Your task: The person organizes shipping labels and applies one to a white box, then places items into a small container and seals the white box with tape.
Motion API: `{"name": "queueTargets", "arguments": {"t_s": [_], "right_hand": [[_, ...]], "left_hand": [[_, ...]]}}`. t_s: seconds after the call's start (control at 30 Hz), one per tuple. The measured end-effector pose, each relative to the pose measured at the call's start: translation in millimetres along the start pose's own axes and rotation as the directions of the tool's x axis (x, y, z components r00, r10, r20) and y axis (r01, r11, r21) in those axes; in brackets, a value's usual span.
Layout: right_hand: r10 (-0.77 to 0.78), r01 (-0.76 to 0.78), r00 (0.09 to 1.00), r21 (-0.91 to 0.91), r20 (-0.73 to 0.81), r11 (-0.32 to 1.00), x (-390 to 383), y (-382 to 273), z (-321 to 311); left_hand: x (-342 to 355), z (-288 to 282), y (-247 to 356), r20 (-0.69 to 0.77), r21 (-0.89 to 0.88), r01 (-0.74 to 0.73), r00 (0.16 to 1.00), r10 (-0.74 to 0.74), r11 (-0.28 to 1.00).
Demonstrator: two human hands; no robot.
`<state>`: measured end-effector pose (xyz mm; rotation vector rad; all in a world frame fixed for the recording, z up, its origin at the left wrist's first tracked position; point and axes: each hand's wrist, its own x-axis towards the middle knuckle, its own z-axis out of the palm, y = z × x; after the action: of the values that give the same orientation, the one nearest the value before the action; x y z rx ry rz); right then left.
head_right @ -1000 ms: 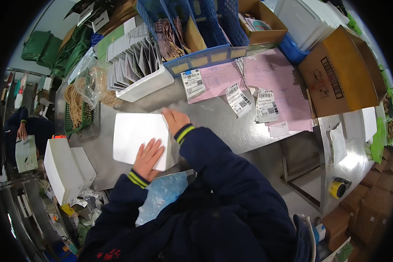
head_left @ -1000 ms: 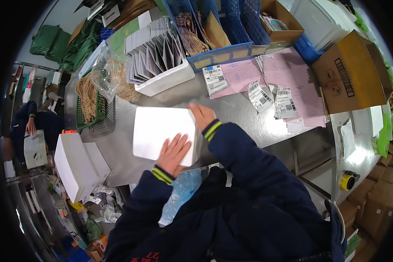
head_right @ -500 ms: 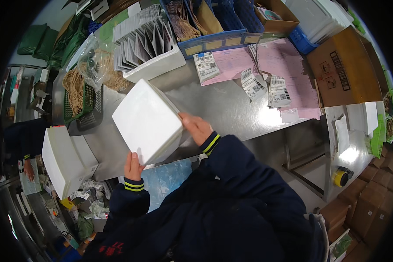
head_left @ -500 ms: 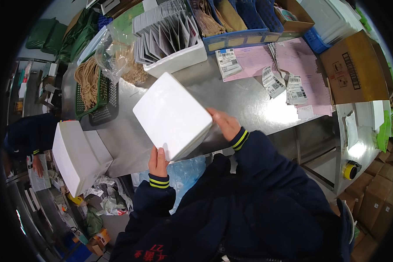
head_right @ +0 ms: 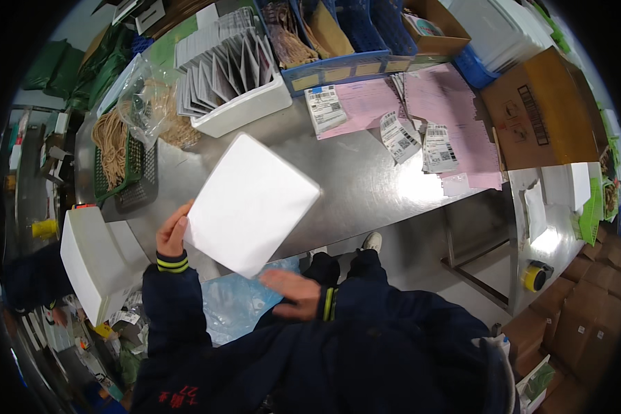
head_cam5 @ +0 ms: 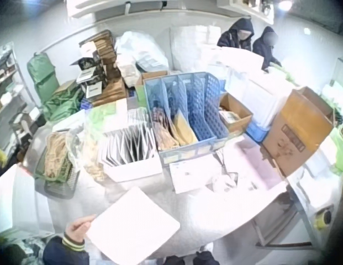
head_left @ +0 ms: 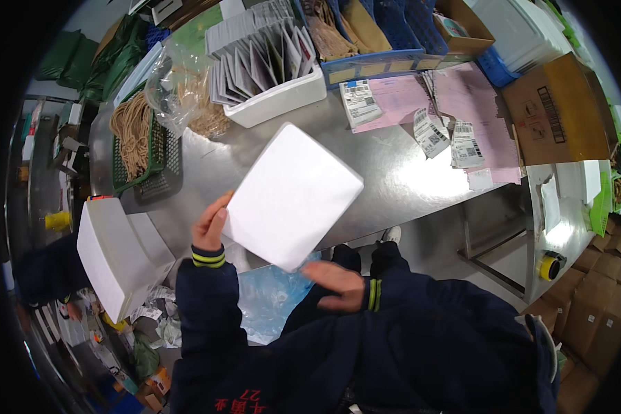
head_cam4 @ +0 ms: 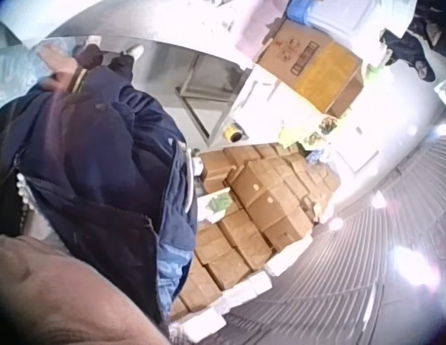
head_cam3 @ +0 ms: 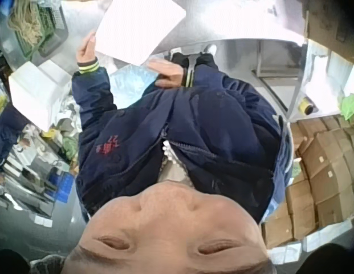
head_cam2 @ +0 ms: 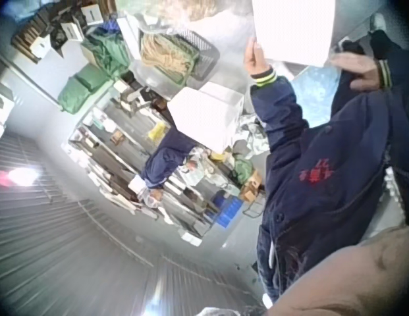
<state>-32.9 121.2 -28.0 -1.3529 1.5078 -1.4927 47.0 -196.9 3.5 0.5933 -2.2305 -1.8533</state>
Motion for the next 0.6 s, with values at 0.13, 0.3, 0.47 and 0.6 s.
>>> {"name": "queueTargets", "arguments": {"t_s": [0.13,0.3,0.47,0.6], "right_hand": [[0.01,-0.014,0.99,-0.027,-0.14,1.0,8.5,-7.8,-37.6],[-0.079,-0.228,0.724,-0.346,-0.685,0.91,51.6,28.0,-89.0],[0.092,-0.315,0.779,-0.26,-0.62,0.913,17.0,14.6,-56.7],[0.141,-0.186,0.89,-0.063,-0.434,0.98,-15.5,5.5,-17.8]], "left_hand": [[-3.3,28.3,-22.6,-0.452,0.071,-0.035,0.89,0.064,0.997],[-66.3,75.8,-29.8,-0.398,-0.478,0.395,0.699,-0.594,0.785],[-4.1,53.1,-27.9,-0.163,0.003,0.052,0.985,-0.05,0.999],[46.9,28.8,-38.3,-0.5,0.145,0.001,0.863,0.072,0.989]]}}
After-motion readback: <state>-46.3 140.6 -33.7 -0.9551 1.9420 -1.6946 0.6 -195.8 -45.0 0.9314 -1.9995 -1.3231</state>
